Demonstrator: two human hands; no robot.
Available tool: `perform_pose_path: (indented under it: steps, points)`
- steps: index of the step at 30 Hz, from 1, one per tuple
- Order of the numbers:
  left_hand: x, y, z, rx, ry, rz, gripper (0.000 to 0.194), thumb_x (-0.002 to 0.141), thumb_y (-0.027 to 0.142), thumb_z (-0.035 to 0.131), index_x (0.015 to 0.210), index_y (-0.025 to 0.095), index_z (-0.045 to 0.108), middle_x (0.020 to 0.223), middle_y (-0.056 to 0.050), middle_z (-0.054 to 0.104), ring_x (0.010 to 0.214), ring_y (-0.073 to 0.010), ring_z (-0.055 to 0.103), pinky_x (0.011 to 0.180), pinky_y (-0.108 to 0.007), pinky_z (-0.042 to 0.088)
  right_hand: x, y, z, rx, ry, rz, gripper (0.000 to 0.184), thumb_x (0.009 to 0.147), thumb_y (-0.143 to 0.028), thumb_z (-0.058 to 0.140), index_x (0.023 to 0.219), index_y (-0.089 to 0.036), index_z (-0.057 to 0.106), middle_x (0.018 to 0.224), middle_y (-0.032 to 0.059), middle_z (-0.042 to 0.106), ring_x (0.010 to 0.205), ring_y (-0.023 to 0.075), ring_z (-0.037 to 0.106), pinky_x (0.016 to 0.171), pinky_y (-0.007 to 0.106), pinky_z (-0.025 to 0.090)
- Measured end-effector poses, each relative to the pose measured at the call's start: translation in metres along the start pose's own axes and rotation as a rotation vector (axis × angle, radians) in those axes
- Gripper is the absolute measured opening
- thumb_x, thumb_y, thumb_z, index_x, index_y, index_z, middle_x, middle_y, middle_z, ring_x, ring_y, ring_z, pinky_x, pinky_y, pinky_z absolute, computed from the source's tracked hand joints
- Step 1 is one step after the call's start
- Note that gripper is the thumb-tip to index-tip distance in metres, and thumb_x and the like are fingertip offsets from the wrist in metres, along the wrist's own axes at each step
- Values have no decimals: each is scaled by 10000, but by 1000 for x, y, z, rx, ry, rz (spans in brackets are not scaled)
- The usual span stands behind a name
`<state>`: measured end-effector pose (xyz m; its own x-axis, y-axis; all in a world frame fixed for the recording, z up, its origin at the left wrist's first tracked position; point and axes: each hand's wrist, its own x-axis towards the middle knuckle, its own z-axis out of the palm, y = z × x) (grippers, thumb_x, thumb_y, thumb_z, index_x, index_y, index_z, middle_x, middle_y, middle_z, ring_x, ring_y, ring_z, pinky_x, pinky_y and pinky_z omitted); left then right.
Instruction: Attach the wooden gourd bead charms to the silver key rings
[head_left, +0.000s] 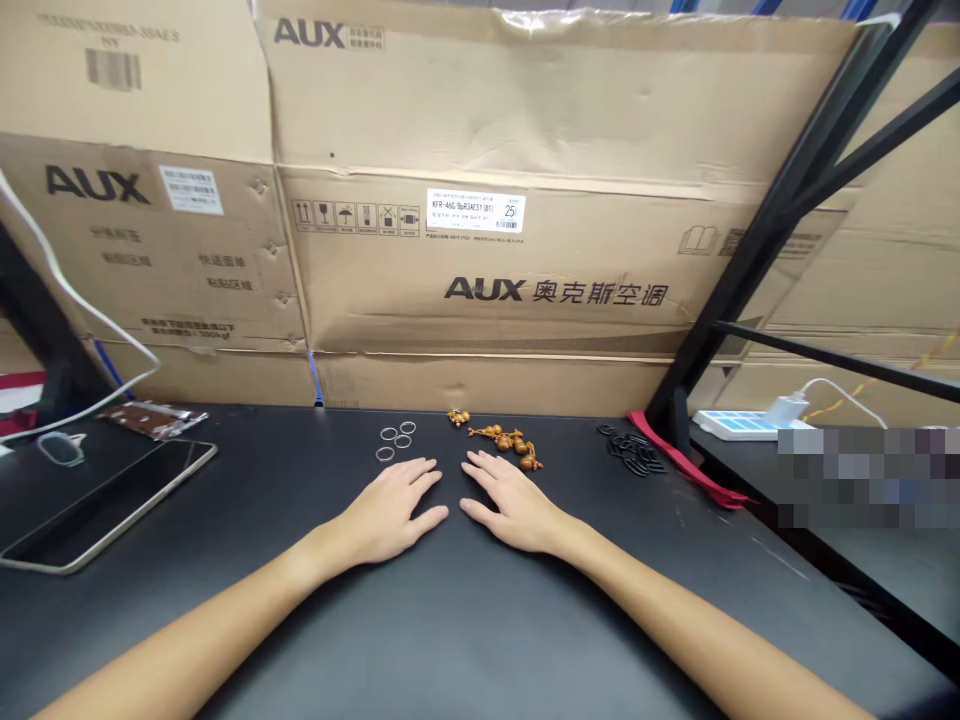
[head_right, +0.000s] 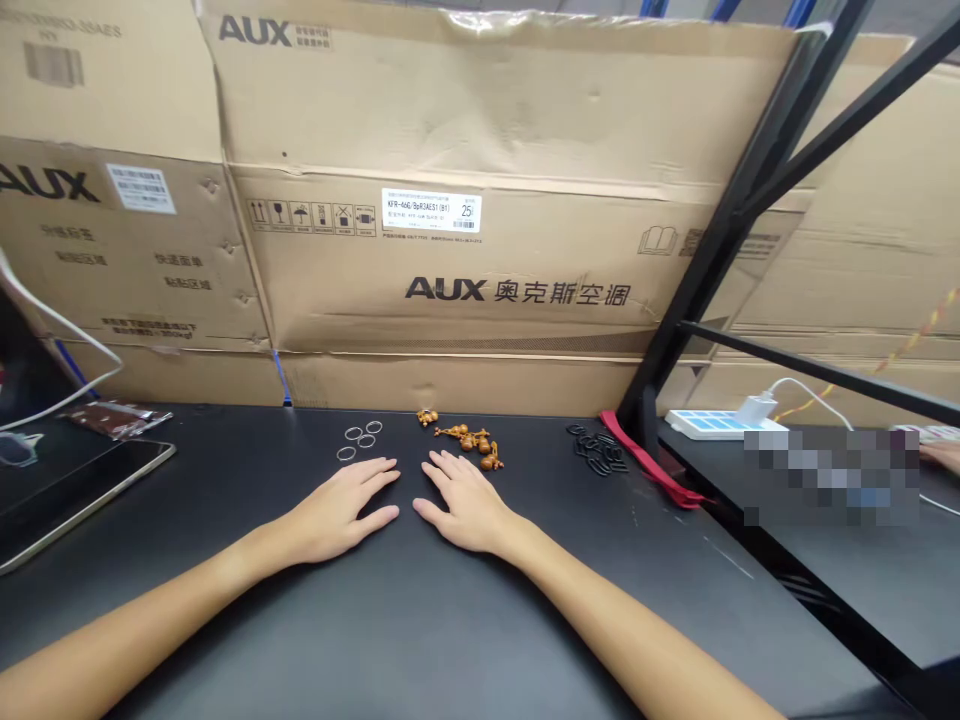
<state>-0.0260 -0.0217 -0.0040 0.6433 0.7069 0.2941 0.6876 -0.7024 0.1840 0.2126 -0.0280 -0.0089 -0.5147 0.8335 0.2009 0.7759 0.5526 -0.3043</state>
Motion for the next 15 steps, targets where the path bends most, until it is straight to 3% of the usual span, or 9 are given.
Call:
perform_pose_path:
  steps: [10,15]
  points:
    - [-1,1,0,-7,20,-15,531,925,537,409,1307,188,528,1413,-118,475,1314,-289,421,1081,-455,352,0,1,1,3,12,2,607,927,-530,412,1409,-161,422,1499,131,328,1410,272,252,1160,489,215]
    - [-1,7,4,124,98,-194,661,886,597,417,1270,72,534,1402,-226,449,1323,-379,375,1076,-531,311,0,0,0,5,2,15,629,924,-546,406,1411,-148,418,1504,132,319,1414,272,239,1167,478,201]
